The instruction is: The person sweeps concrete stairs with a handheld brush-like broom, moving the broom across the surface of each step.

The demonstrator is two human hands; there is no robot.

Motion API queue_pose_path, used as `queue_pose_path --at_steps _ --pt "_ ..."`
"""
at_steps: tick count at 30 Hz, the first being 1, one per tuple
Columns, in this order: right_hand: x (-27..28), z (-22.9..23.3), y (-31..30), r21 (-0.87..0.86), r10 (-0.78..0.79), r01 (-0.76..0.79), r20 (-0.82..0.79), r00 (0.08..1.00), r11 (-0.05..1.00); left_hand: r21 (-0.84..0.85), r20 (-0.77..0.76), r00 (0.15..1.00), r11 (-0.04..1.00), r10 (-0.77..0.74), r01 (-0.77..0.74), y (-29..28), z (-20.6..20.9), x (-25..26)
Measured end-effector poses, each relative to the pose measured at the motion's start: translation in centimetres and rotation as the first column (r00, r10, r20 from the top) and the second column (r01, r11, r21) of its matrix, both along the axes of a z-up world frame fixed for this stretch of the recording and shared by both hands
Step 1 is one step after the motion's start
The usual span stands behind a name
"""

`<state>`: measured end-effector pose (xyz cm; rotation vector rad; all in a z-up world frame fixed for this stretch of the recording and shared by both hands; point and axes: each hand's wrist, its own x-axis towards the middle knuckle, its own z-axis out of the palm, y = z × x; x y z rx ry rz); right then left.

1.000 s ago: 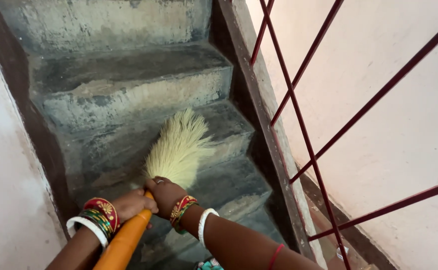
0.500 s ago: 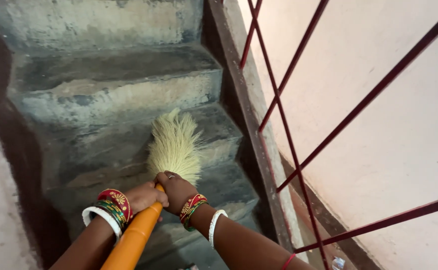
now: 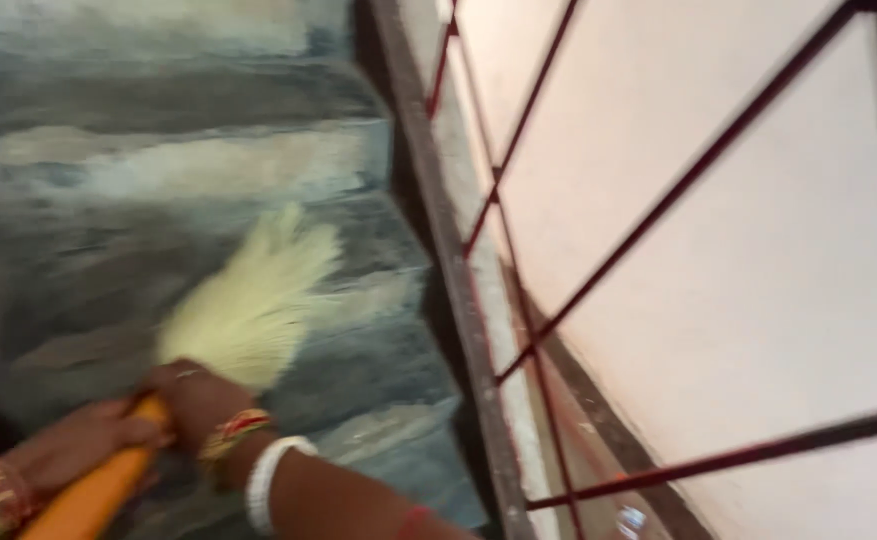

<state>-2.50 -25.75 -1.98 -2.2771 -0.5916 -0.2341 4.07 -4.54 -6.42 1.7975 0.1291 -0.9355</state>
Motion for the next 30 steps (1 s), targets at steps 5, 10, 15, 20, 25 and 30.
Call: queue_pose_path --at_steps 5,10,15,20,25,30 --pt "0.4 0.6 0.9 -0.224 -0.054 0.033 -0.091 0.994 0.974 0.114 -0.039 0.995 0.990 0.092 -0.087 3.4 -8.1 5.6" --pt "1.7 -0.6 0.7 -0.287 -0.094 0.093 0.012 0.996 0.953 0.039 -0.136 0.990 0.999 0.031 -0.026 2.1 -9.5 7.0" --pt "1.9 0.6 -0.2 -0.294 -0.067 0.034 -0.102 0.993 0.955 0.174 -0.058 0.998 0.985 -0.012 0.022 0.4 -1.7 4.8" --pt "3.0 2.5 0.6 -0.229 0.020 -0.037 -0.078 0.997 0.973 0.089 -0.022 0.999 0.995 0.037 -0.035 -2.2 8.2 -1.4" --pt "2.2 2.8 1.6 -0.194 0.062 -0.074 -0.064 0.996 0.978 0.040 -0.022 0.999 0.998 0.042 -0.041 -2.8 11.4 -3.8" --pt "0.4 2.4 -4.6 -0.161 0.005 -0.020 -0.091 0.996 0.987 -0.054 -0.065 0.998 0.999 -0.007 0.003 -9.1 9.8 -4.2"
